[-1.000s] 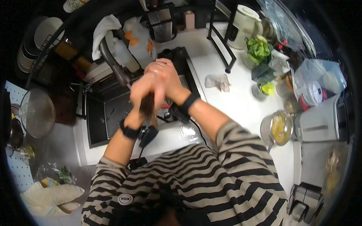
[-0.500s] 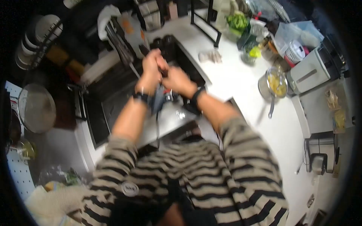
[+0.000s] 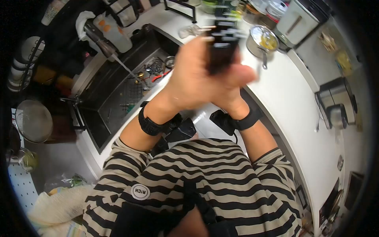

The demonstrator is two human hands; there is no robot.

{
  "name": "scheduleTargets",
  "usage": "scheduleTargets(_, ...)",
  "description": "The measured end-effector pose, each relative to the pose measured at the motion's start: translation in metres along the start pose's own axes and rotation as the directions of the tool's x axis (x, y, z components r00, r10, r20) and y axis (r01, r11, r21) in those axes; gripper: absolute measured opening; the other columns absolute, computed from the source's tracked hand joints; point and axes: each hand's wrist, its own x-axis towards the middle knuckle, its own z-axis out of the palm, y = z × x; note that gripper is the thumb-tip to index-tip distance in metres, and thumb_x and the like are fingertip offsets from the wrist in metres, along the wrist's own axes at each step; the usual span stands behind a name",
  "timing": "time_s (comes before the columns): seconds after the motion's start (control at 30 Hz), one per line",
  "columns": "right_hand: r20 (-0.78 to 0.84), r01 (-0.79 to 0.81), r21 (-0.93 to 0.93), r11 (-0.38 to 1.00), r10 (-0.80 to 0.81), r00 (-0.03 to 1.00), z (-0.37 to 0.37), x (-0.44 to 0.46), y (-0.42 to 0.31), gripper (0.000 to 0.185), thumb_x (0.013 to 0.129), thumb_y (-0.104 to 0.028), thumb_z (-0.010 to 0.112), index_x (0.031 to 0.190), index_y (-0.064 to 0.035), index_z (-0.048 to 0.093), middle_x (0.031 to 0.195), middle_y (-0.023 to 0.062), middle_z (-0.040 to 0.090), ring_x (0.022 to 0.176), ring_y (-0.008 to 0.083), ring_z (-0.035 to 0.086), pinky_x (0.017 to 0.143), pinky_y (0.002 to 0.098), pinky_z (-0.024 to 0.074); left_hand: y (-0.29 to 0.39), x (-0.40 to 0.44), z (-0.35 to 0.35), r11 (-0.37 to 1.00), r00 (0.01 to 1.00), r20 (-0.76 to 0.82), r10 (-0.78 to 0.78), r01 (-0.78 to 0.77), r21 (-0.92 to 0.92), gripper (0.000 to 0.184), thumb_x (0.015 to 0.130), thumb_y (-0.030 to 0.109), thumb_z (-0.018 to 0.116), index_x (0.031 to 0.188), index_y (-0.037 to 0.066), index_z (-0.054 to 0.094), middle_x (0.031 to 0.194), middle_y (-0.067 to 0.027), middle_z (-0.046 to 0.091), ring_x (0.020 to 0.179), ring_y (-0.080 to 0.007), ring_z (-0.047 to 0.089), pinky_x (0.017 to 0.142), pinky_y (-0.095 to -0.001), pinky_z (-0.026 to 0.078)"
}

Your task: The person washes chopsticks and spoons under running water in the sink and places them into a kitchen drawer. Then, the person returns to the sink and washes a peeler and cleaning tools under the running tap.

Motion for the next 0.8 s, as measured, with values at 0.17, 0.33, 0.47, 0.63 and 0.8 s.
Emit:
scheduleTargets(0.17, -0.095, -0.061, -0.165, 0.984, 0.045, 0.994, -0.086, -0.074, -0.001, 0.025, 0.067, -0.004, 0.066, 0.089, 0.0004, 0.055, 0.073, 0.0113, 0.061, 0.063, 0.0240, 0.060, 0.058, 0.0290, 0.0466, 0.015, 0.006, 0.101, 0.851, 0.922, -0.003, 0.387, -0.355, 0.388, 0.063, 0.068, 0.046, 0.065, 0.104, 0.000, 0.041, 0.099, -0.0193, 0.047, 0.093, -0.0316, 0.046, 0.076, -0.0412, 0.037)
scheduleTargets(0.33, -0.197, -0.101, -0.378, 0.920, 0.026, 0.980, -0.182, -0.166, -0.003, 0.022, 0.069, -0.005, 0.064, 0.087, 0.0014, 0.055, 0.073, 0.0102, 0.061, 0.062, 0.0212, 0.059, 0.056, 0.0279, 0.0459, 0.038, -0.010, 0.221, 0.783, 0.875, 0.103, 0.474, -0.472, 0.405, 0.026, 0.075, 0.024, 0.054, 0.097, 0.012, 0.047, 0.100, -0.0143, 0.045, 0.097, -0.0274, 0.044, 0.080, -0.0449, 0.031)
scheduleTargets(0.47, -0.281, -0.133, -0.564, 0.815, -0.038, 0.959, -0.262, -0.245, -0.011, 0.019, 0.070, -0.005, 0.063, 0.086, 0.0022, 0.055, 0.073, 0.0094, 0.061, 0.060, 0.0189, 0.058, 0.054, 0.0270, 0.0454, 0.046, -0.024, 0.302, 0.660, 0.774, 0.204, 0.600, -0.622, 0.422, 0.015, 0.077, 0.019, 0.046, 0.091, 0.013, 0.047, 0.101, -0.0100, 0.047, 0.098, -0.0242, 0.045, 0.084, -0.0479, 0.026)
scheduleTargets(0.63, -0.528, -0.655, -0.304, 0.692, 0.450, 0.720, -0.345, -0.313, -0.077, 0.006, 0.078, -0.005, 0.057, 0.080, 0.0000, 0.054, 0.068, 0.0048, 0.057, 0.055, 0.0118, 0.053, 0.049, 0.0247, 0.0421, 0.077, -0.037, 0.371, 0.769, 0.802, 0.272, 0.532, -0.592, 0.243, 0.027, 0.071, 0.020, 0.054, 0.093, 0.006, 0.046, 0.101, -0.0139, 0.045, 0.096, -0.0244, 0.045, 0.084, -0.0468, 0.027)
scheduleTargets(0.8, -0.436, -0.544, 0.276, 0.793, 0.607, 0.664, -0.430, -0.354, -0.173, 0.013, 0.082, -0.005, 0.052, 0.076, -0.0072, 0.041, 0.054, -0.0020, 0.037, 0.044, 0.0089, 0.036, 0.045, 0.0214, 0.0343, 0.079, -0.034, 0.409, 0.899, 0.931, 0.091, 0.355, -0.312, -0.308, 0.031, 0.073, 0.010, 0.055, 0.099, 0.000, 0.040, 0.099, -0.0167, 0.044, 0.088, -0.0240, 0.047, 0.074, -0.0354, 0.040)
